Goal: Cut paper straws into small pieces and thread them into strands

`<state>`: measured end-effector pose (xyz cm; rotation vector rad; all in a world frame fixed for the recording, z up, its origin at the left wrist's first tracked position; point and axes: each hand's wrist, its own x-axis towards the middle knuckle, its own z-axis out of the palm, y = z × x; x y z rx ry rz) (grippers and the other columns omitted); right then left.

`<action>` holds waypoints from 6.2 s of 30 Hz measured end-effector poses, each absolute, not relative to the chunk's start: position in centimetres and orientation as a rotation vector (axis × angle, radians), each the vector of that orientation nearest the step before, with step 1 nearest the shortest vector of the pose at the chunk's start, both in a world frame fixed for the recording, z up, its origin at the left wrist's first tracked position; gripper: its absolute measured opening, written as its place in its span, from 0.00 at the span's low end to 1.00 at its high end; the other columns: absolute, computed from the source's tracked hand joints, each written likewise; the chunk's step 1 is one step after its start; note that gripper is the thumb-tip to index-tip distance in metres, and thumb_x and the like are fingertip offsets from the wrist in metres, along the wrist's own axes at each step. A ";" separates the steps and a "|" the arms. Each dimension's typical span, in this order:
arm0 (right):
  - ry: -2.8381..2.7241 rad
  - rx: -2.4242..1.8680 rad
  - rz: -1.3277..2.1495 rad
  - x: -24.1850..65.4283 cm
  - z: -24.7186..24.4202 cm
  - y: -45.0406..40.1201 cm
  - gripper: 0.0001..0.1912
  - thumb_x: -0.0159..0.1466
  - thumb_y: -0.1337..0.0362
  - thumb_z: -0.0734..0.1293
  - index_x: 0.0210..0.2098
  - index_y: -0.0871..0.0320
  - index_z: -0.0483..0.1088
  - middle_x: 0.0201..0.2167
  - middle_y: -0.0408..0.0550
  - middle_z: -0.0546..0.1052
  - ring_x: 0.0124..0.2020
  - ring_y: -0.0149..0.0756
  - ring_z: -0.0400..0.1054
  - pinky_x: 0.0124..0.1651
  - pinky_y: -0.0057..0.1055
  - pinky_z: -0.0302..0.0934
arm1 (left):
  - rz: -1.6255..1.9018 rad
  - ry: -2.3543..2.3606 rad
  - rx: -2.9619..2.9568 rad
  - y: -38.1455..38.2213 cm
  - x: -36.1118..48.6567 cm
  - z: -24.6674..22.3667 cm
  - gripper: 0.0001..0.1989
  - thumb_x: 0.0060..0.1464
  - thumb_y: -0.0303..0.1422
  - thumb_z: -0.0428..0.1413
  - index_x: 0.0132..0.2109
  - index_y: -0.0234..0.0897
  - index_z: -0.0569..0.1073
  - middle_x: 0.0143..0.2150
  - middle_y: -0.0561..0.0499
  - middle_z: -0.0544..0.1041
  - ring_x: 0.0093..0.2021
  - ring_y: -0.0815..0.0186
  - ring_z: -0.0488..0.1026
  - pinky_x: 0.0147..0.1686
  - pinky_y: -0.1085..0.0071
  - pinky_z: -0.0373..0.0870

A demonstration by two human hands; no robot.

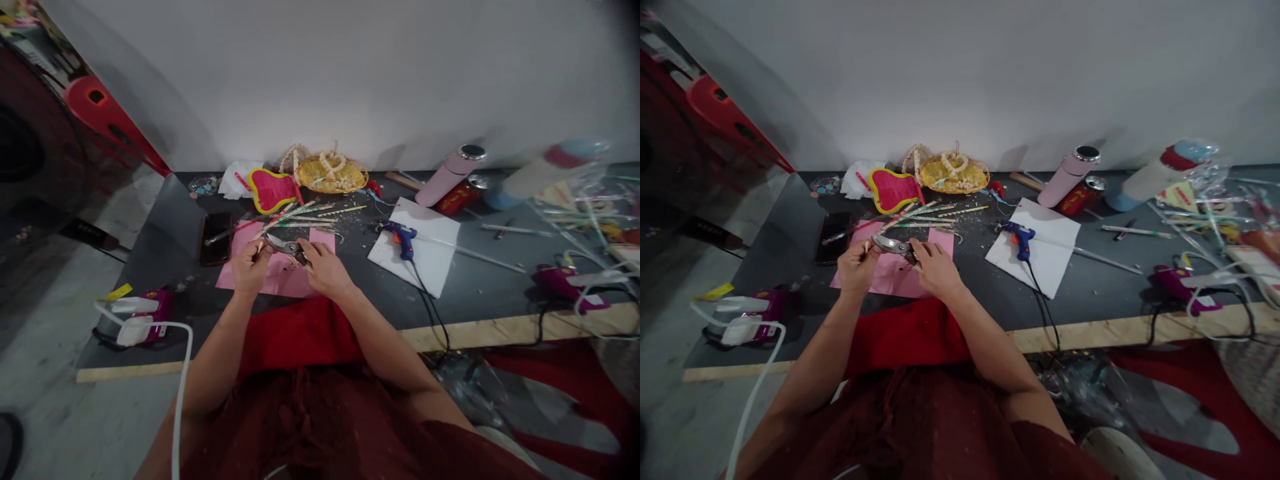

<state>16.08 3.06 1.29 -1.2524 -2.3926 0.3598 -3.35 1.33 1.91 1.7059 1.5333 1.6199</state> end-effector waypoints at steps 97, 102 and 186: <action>-2.411 -1.680 0.256 17.8 0.0 4.6 0.12 0.65 0.65 0.59 0.43 0.54 0.73 0.48 0.52 0.74 0.53 0.45 0.59 0.52 0.44 0.54 | 1.283 1.600 2.100 1.9 -2.2 -1.3 0.11 0.61 0.33 0.52 0.45 0.37 0.77 0.41 0.46 0.79 0.41 0.65 0.76 0.43 0.69 0.73; -2.399 -1.684 0.250 17.9 0.0 4.7 0.12 0.65 0.66 0.59 0.42 0.52 0.74 0.48 0.50 0.73 0.52 0.45 0.59 0.50 0.42 0.54 | 1.270 1.605 2.102 1.9 -2.1 -1.2 0.11 0.62 0.33 0.51 0.44 0.37 0.77 0.41 0.46 0.79 0.41 0.65 0.76 0.43 0.69 0.73; -2.021 -0.976 0.662 16.0 -1.0 4.1 0.08 0.67 0.64 0.61 0.40 0.57 0.72 0.39 0.50 0.78 0.43 0.36 0.70 0.48 0.34 0.62 | 1.276 1.354 2.109 1.3 -1.7 -0.2 0.08 0.61 0.32 0.53 0.42 0.39 0.78 0.37 0.48 0.81 0.38 0.66 0.78 0.39 0.69 0.74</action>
